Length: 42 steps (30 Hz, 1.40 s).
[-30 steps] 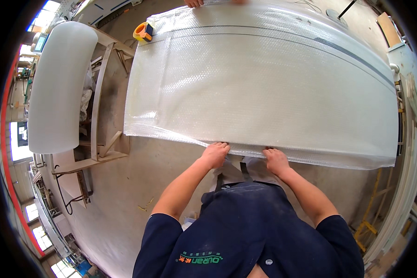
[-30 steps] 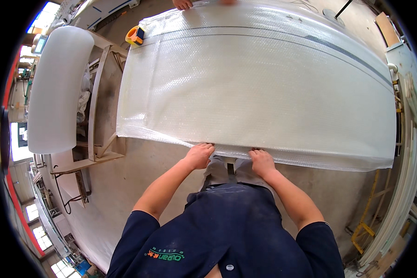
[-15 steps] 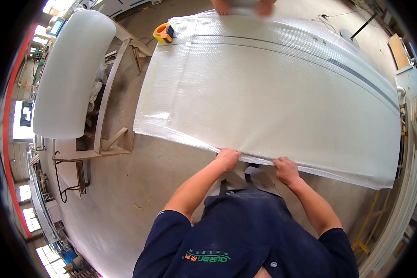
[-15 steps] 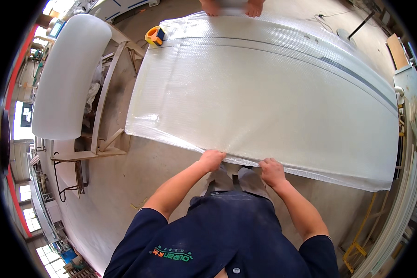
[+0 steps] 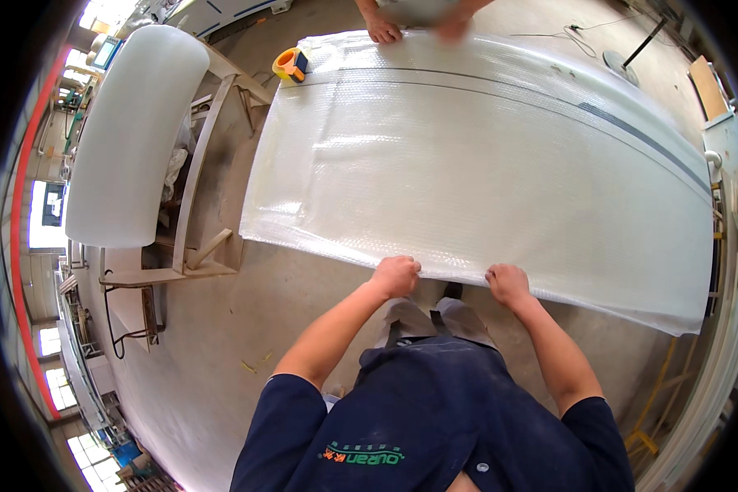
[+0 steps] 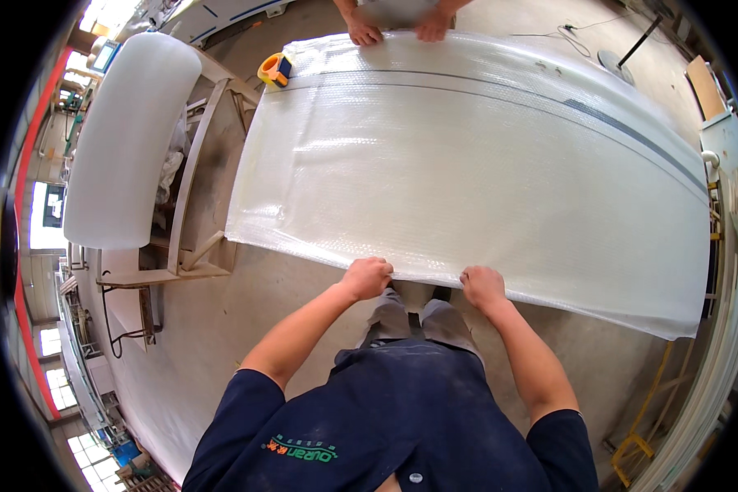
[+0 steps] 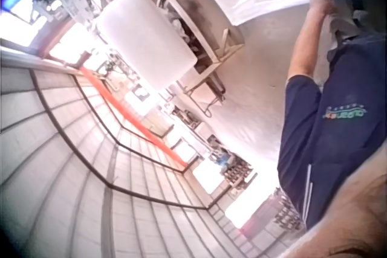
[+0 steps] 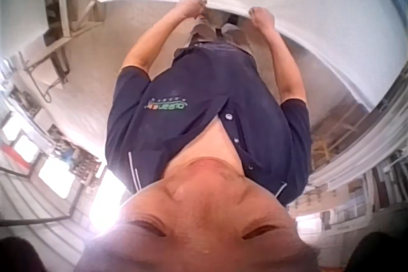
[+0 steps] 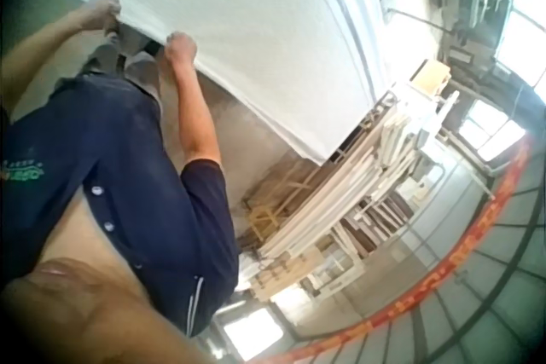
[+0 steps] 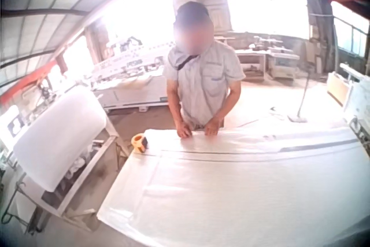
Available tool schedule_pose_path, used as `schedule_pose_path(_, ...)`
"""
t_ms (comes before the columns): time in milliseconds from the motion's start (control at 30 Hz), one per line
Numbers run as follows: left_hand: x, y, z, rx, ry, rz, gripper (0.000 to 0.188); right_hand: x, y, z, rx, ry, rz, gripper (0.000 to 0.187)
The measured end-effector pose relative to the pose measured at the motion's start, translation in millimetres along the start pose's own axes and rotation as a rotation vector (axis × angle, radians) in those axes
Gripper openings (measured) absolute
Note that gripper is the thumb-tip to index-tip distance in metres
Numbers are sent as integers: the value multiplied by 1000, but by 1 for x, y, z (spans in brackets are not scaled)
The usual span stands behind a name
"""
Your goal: The person wraps a large white panel in bubble wrap, securing the edges with tape, and then helps another person slide the wrapped panel onto a stack.
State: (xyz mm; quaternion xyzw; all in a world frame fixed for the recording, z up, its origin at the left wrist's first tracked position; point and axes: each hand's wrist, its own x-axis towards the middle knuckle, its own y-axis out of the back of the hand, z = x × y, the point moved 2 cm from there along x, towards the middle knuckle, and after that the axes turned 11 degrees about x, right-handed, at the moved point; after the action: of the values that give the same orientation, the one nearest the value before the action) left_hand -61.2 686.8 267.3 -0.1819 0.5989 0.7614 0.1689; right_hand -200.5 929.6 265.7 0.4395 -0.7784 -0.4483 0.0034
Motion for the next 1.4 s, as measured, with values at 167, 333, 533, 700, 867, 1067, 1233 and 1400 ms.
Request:
schedule_pose_path(167,-12,8,-38,200,28,207,18,3,3,-1,27,-52,9,23)
schedule_pose_path(333,-9,3,-57,105,127,209,17,-1,4,-1,57,103,165,21)
schedule_pose_path(533,12,5,-66,38,257,43,23,11,4,-1,-38,-32,73,19)
schedule_pose_path(700,17,6,-72,-64,331,-29,28,19,4,-1,-26,-121,69,20)
schedule_pose_path(867,8,-1,-80,30,288,29,32,17,-1,-2,-103,-110,177,16)
schedule_pose_path(1067,-26,7,-118,131,291,182,29,24,14,26,-59,-150,274,14)
schedule_pose_path(1233,-16,-16,-124,172,377,152,29,28,10,22,55,-65,190,19)
schedule_pose_path(1400,1,-7,-127,121,425,78,32,23,-6,-20,91,112,110,22)
